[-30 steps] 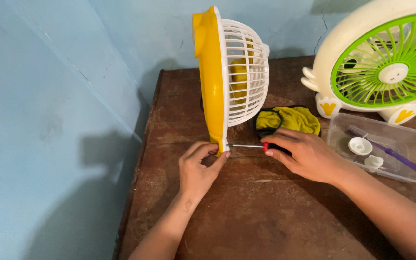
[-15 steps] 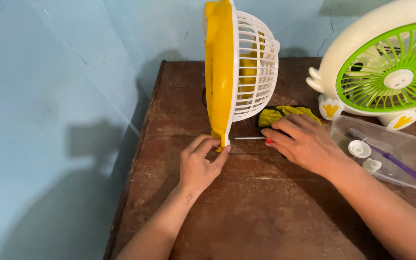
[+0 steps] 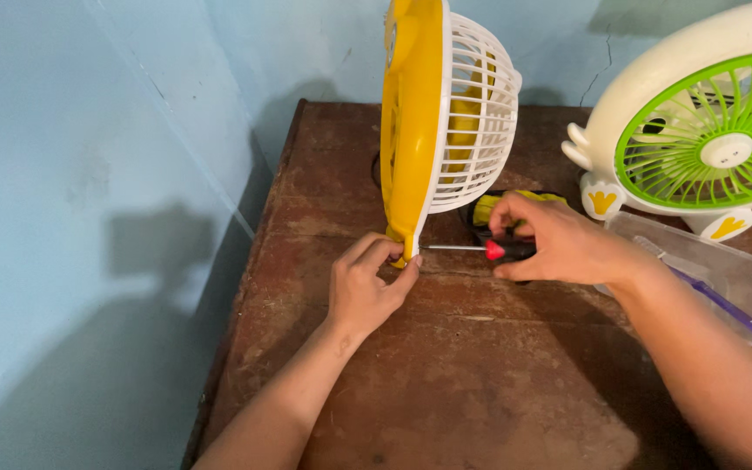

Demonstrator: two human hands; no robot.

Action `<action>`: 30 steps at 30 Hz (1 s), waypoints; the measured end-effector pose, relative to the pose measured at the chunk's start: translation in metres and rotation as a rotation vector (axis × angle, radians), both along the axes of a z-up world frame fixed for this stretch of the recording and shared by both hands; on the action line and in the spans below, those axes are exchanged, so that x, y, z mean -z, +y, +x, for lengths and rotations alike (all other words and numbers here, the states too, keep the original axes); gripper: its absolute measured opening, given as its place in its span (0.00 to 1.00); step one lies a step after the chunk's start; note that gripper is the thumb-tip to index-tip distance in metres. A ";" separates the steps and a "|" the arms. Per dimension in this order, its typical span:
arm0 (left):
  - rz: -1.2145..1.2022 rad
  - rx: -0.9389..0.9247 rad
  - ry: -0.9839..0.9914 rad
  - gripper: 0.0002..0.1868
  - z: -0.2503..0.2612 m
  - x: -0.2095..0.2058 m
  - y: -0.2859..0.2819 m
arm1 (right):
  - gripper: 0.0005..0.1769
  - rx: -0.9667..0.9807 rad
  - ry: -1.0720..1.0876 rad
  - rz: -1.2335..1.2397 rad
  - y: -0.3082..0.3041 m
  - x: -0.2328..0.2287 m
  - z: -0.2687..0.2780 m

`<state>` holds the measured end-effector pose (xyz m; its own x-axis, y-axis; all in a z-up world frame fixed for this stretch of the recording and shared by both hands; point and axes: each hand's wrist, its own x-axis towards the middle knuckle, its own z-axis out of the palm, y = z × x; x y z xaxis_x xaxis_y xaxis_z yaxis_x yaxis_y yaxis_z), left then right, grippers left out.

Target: The person wipes a yellow fan cage with a cloth, then attaches it to a white fan body. They align the parts and secure the assembly by tightening a screw at the base with a screwdriver.

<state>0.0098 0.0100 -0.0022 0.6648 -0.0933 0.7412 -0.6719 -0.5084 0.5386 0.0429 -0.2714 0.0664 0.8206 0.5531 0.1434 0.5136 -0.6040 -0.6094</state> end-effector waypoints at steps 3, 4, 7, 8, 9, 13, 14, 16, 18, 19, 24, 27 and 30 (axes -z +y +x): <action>-0.004 -0.001 -0.001 0.09 0.000 0.005 0.000 | 0.19 0.133 0.119 -0.049 -0.007 0.008 0.002; -0.005 0.009 -0.003 0.09 0.002 0.006 0.000 | 0.18 0.093 0.085 -0.031 -0.010 0.010 0.003; -0.015 0.027 0.023 0.09 0.004 0.008 0.000 | 0.15 0.014 -0.013 -0.025 -0.013 0.015 0.004; -0.018 0.028 0.037 0.09 0.004 0.008 0.001 | 0.15 0.014 -0.039 -0.051 -0.013 0.017 0.005; -0.008 0.024 0.024 0.10 0.003 0.008 0.001 | 0.14 0.014 -0.066 -0.077 -0.012 0.020 0.005; -0.113 0.045 0.244 0.12 0.001 0.007 -0.001 | 0.17 0.075 0.141 -0.019 -0.015 0.030 0.010; -0.172 0.062 0.372 0.12 0.000 0.007 -0.002 | 0.23 0.038 0.192 0.080 -0.017 0.033 0.009; -0.107 0.017 0.142 0.11 0.000 0.009 -0.005 | 0.28 0.009 0.263 0.196 -0.024 0.037 0.011; -0.094 0.032 0.036 0.10 0.002 0.010 -0.005 | 0.25 0.027 0.303 0.231 -0.030 0.040 0.012; -0.114 0.069 0.043 0.10 0.002 0.011 -0.005 | 0.23 0.023 0.258 0.229 -0.032 0.040 0.013; -0.141 0.175 0.124 0.10 0.007 0.013 -0.001 | 0.15 -0.022 0.052 0.242 -0.033 0.036 0.015; -0.147 0.195 0.124 0.10 0.009 0.015 0.001 | 0.14 0.194 0.344 0.321 -0.022 0.037 0.010; -0.146 0.198 0.134 0.10 0.010 0.020 0.005 | 0.14 0.348 0.597 0.419 -0.014 0.035 0.009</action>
<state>0.0194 0.0146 -0.0222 0.7375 -0.1296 0.6628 -0.6680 -0.2849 0.6875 0.0517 -0.2856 0.0317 0.9396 0.2492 -0.2345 -0.1453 -0.3297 -0.9328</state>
